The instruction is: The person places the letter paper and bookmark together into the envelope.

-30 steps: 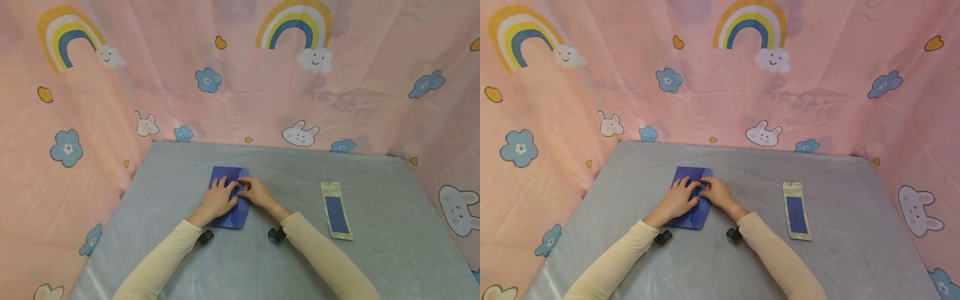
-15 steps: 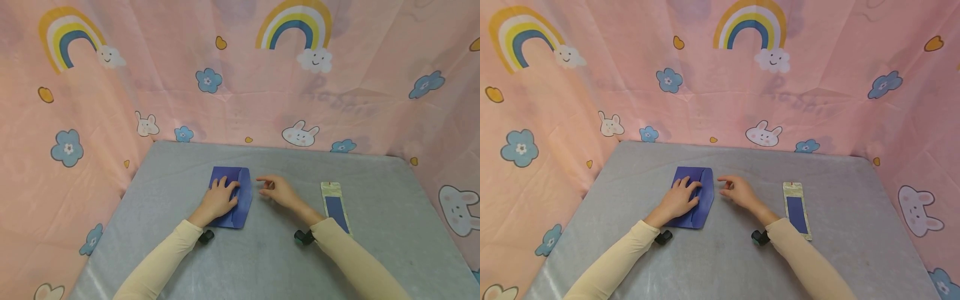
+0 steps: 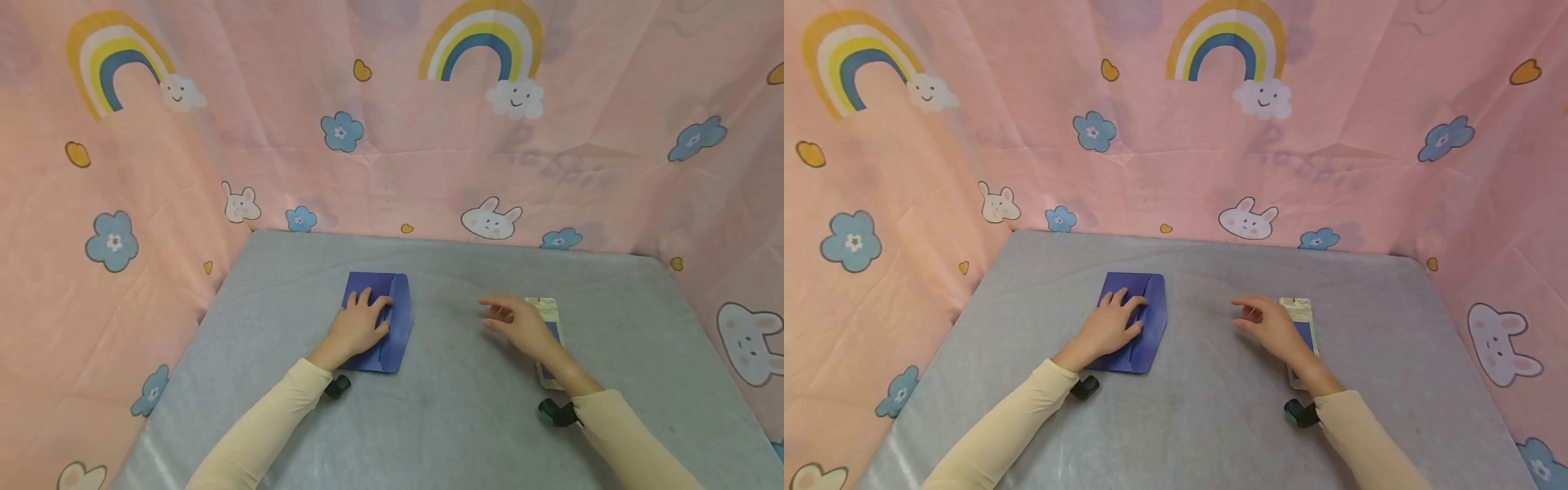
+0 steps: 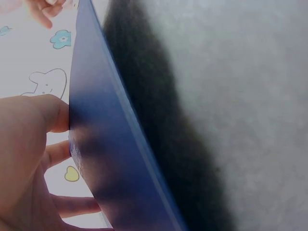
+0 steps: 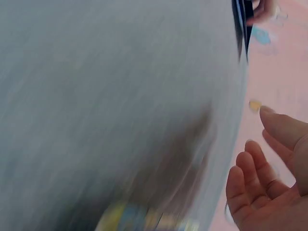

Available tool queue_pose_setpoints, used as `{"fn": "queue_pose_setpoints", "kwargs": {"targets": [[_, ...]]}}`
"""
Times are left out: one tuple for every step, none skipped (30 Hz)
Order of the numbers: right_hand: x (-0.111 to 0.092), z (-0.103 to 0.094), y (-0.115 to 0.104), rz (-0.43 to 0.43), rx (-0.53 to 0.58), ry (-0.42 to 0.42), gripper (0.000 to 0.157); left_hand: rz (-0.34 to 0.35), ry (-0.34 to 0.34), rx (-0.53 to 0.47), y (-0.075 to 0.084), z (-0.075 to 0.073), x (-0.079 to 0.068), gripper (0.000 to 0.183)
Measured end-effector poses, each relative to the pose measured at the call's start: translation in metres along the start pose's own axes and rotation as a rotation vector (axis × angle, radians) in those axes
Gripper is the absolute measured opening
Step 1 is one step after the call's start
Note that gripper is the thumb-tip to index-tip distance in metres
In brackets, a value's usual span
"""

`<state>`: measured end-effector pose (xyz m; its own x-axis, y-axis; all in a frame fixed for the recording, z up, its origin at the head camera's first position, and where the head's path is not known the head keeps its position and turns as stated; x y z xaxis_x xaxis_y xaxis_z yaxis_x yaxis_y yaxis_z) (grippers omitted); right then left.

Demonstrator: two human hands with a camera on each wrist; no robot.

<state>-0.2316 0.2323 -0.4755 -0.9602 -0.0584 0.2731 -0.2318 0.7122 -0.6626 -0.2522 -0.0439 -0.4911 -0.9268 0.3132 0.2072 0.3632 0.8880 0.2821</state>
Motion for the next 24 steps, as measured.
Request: {"fn": "queue_pose_setpoints", "kwargs": {"targets": [[-0.002,-0.005,0.004,-0.009,-0.012,0.014,0.042,0.001,0.002,0.0,0.0,0.0,0.0,0.044],[-0.003,-0.01,0.008,-0.016,-0.02,0.029,0.043,0.001,0.002,0.002,0.0,0.0,0.0,0.044],[-0.004,-0.015,0.012,-0.021,-0.024,0.042,0.043,0.002,0.002,0.003,0.0,0.0,0.0,0.044],[-0.005,-0.02,0.015,-0.029,-0.03,0.057,0.043,0.003,0.004,0.005,0.0,0.0,0.0,0.044],[-0.006,-0.025,0.019,-0.031,-0.035,0.067,0.043,0.004,0.006,0.008,0.0,0.0,0.0,0.044],[-0.007,-0.03,0.022,-0.031,-0.042,0.076,0.043,0.005,0.007,0.008,0.0,0.0,0.0,0.044],[-0.009,-0.035,0.026,-0.028,-0.048,0.084,0.043,0.006,0.01,0.007,0.0,0.0,0.0,0.044],[-0.011,-0.04,0.029,-0.021,-0.051,0.091,0.042,0.007,0.009,0.006,0.0,0.0,0.0,0.044],[-0.013,-0.045,0.033,-0.016,-0.055,0.097,0.042,0.009,0.009,0.005,0.001,0.0,0.0,0.044],[-0.015,-0.05,0.036,-0.011,-0.06,0.105,0.042,0.01,0.01,0.003,0.001,0.0,0.0,0.044],[-0.017,-0.054,0.039,-0.007,-0.066,0.115,0.042,0.009,0.008,0.0,0.001,0.0,0.001,0.044],[-0.019,-0.059,0.042,-0.003,-0.074,0.13,0.042,0.009,0.008,-0.001,0.001,0.0,0.001,0.044],[-0.021,-0.062,0.045,0.0,-0.082,0.143,0.041,0.009,0.008,-0.003,0.001,0.0,0.001,0.044],[-0.023,-0.066,0.048,0.005,-0.088,0.158,0.041,0.008,0.008,-0.004,0.001,0.0,0.001,0.044],[-0.024,-0.068,0.05,0.007,-0.1,0.17,0.04,0.007,0.01,-0.002,0.001,0.0,0.001,0.044],[-0.025,-0.071,0.052,0.01,-0.117,0.185,0.039,0.006,0.011,-0.003,0.001,0.0,0.002,0.044],[-0.025,-0.073,0.054,0.017,-0.138,0.196,0.038,0.005,0.01,0.0,0.001,0.0,0.002,0.045],[-0.026,-0.074,0.057,0.027,-0.154,0.202,0.037,0.005,0.01,0.003,0.0,0.001,0.002,0.045],[-0.027,-0.075,0.059,0.038,-0.162,0.204,0.036,0.004,0.008,0.004,0.0,0.001,0.001,0.045],[-0.028,-0.075,0.061,0.052,-0.168,0.203,0.036,0.003,0.006,0.006,-0.001,0.002,0.001,0.045],[-0.028,-0.075,0.062,0.064,-0.177,0.202,0.035,0.003,0.005,0.009,-0.001,0.002,0.001,0.045],[-0.029,-0.074,0.064,0.078,-0.182,0.198,0.036,0.002,0.004,0.008,-0.002,0.002,0.001,0.045],[-0.03,-0.073,0.065,0.09,-0.187,0.189,0.036,0.001,0.001,0.01,-0.002,0.003,0.001,0.045],[-0.031,-0.072,0.067,0.101,-0.192,0.176,0.037,0.001,0.002,0.009,-0.002,0.003,0.0,0.045]]}}
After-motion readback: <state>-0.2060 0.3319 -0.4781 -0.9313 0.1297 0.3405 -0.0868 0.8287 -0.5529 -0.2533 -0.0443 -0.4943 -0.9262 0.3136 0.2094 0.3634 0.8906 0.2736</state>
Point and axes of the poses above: each hand's wrist, its own x-axis towards the middle knuckle, its own z-axis out of the palm, y = z × x, the point moved 10 cm from there along x, towards the middle knuckle, and after that the axes turned 14 degrees about y, right-handed, at the moved point
